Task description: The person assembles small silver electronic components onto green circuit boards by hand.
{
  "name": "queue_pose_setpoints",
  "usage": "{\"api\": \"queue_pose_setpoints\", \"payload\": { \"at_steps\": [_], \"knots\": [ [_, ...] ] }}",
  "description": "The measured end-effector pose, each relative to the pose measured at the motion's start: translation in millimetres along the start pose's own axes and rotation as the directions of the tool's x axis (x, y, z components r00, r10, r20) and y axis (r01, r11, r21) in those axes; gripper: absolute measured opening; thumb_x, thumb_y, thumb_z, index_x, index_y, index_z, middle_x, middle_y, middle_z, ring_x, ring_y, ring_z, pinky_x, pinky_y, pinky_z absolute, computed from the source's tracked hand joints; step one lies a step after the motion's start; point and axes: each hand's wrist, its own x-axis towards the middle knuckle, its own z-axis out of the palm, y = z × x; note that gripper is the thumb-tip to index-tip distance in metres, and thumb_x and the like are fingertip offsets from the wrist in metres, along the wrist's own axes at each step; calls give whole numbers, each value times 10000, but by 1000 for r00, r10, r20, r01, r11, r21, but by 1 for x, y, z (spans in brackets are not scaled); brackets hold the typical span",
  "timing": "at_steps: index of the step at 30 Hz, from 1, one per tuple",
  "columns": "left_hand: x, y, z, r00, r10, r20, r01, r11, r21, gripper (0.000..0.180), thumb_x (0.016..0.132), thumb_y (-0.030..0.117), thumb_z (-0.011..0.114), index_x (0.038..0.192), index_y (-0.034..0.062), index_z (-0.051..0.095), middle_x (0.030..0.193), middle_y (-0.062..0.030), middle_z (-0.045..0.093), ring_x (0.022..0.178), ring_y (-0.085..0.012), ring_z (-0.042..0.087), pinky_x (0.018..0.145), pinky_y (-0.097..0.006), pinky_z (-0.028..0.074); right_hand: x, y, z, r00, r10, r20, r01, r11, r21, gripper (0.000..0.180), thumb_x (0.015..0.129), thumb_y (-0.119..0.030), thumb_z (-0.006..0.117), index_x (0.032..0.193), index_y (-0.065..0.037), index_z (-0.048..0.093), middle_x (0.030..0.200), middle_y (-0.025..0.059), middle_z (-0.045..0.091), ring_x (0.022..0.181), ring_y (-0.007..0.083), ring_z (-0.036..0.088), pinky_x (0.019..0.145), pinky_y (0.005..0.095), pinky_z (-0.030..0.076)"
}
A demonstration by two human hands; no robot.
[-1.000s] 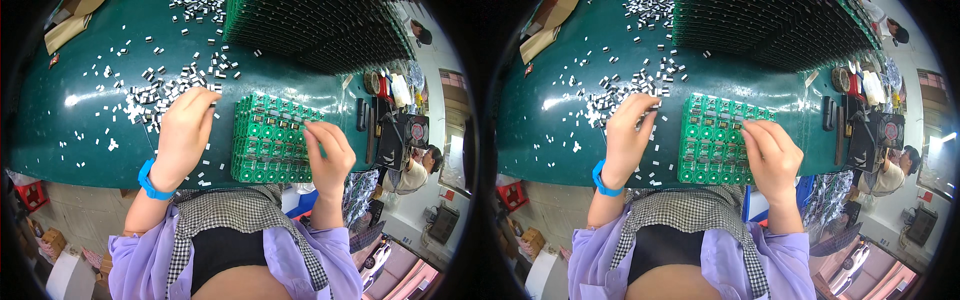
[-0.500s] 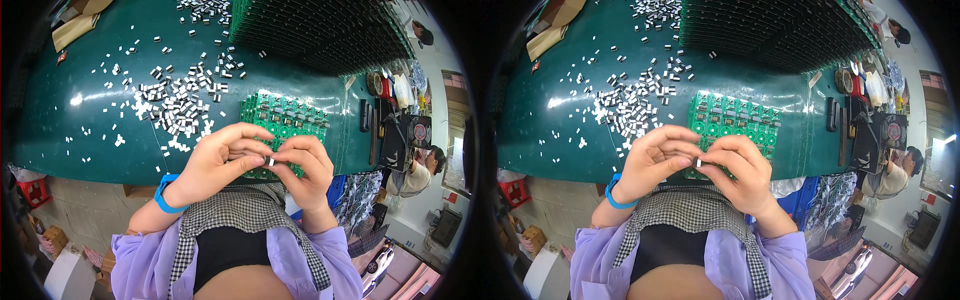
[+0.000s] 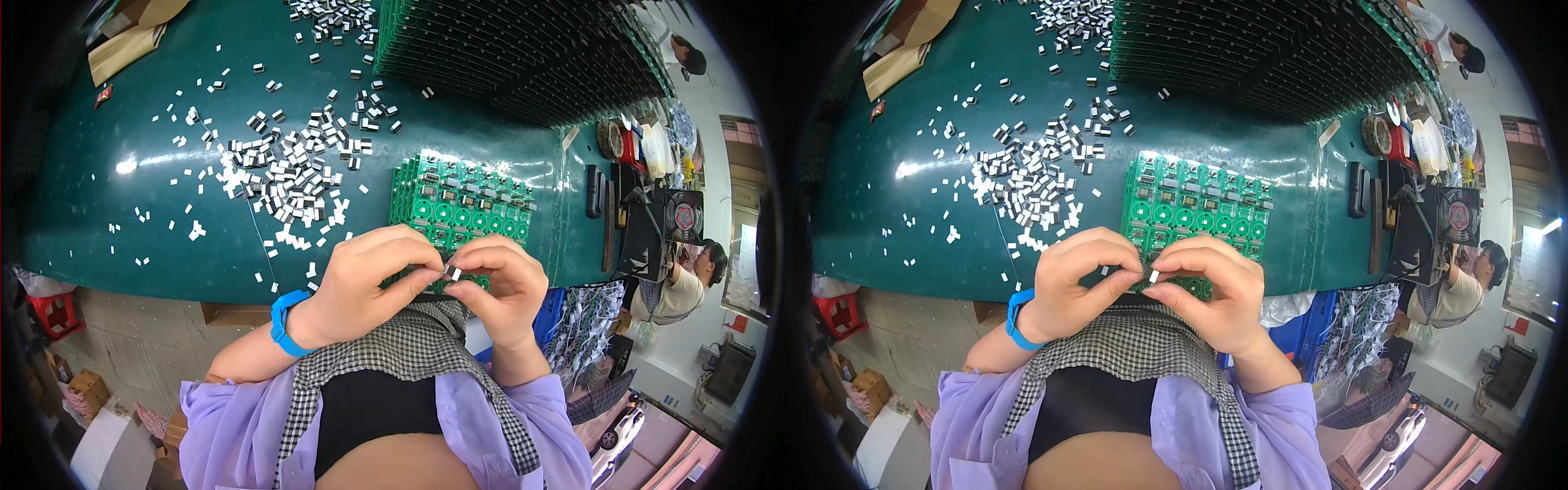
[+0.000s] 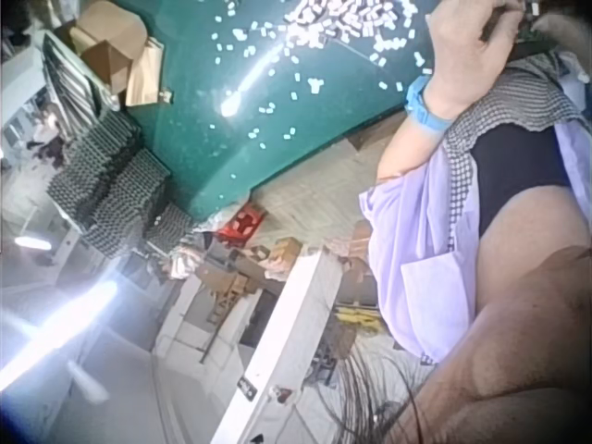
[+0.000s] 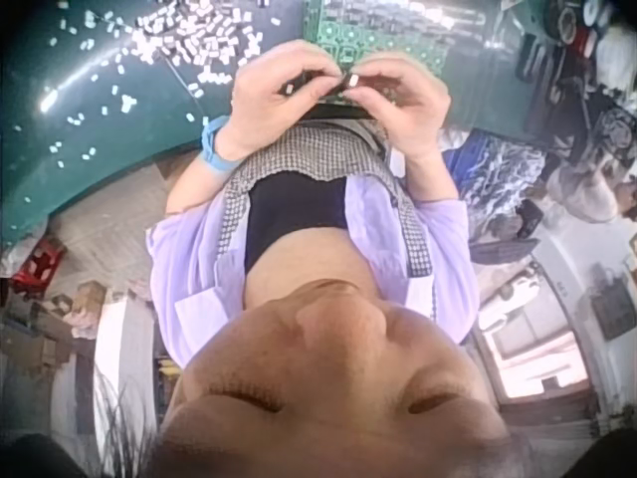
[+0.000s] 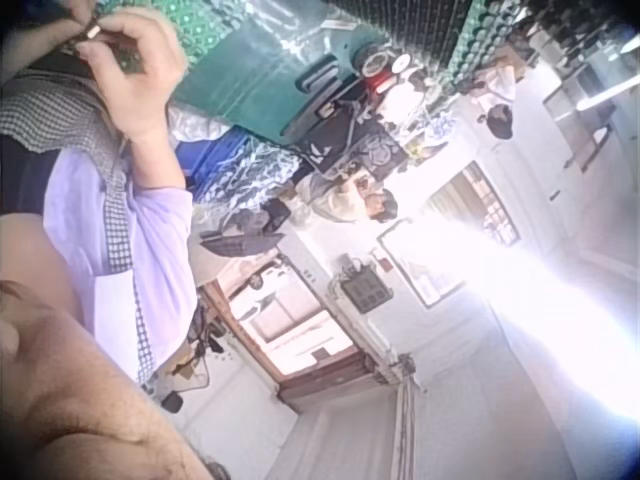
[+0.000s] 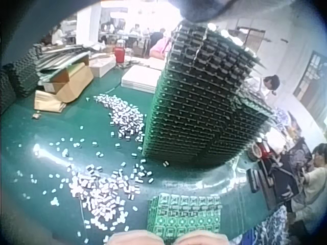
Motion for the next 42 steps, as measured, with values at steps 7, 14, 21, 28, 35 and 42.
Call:
{"api": "queue_pose_setpoints", "payload": {
  "at_steps": [7,14,21,28,35,42],
  "knots": [
    [2,-5,-1,985,111,132,-108,994,-29,157,747,-26,689,874,26,611,846,-104,637,745,-259,631,636,-326,497,4,-5,-6,987,-97,132,111,988,-104,231,653,24,779,843,2,649,834,97,650,730,154,643,620,251,518],
    [2,-1,6,963,267,42,-271,950,157,262,705,-24,723,956,-8,648,873,-126,668,746,-276,661,641,-336,534,7,-11,-13,975,-121,185,160,964,-211,229,630,29,772,822,1,650,811,99,647,708,198,645,619,275,520],
    [1,-5,4,945,326,10,-320,921,222,209,688,-37,732,888,-28,673,798,-137,682,686,-253,683,602,-298,551,2,-12,-6,976,-190,106,215,911,-351,228,646,26,781,842,8,666,823,113,663,728,212,660,625,290,530],
    [1,-7,5,956,288,-46,-272,938,217,181,688,-11,746,853,-22,671,781,-123,682,678,-241,677,607,-297,546,2,-6,-2,972,-225,68,235,917,-324,218,657,38,775,846,8,670,820,115,672,736,203,668,622,283,537],
    [2,-9,3,943,332,5,-327,928,178,165,679,-29,735,825,-19,661,776,-125,669,679,-254,668,607,-305,545,1,-5,-4,964,-249,92,265,915,-304,218,658,44,772,847,12,669,828,116,669,730,212,664,611,286,539],
    [1,-13,2,924,381,40,-381,900,212,187,645,-23,719,822,-5,659,802,-117,666,686,-250,662,597,-312,542,1,-5,-6,956,-258,142,289,915,-281,244,637,30,785,851,2,673,833,121,666,727,216,660,605,286,535]
  ]
}}
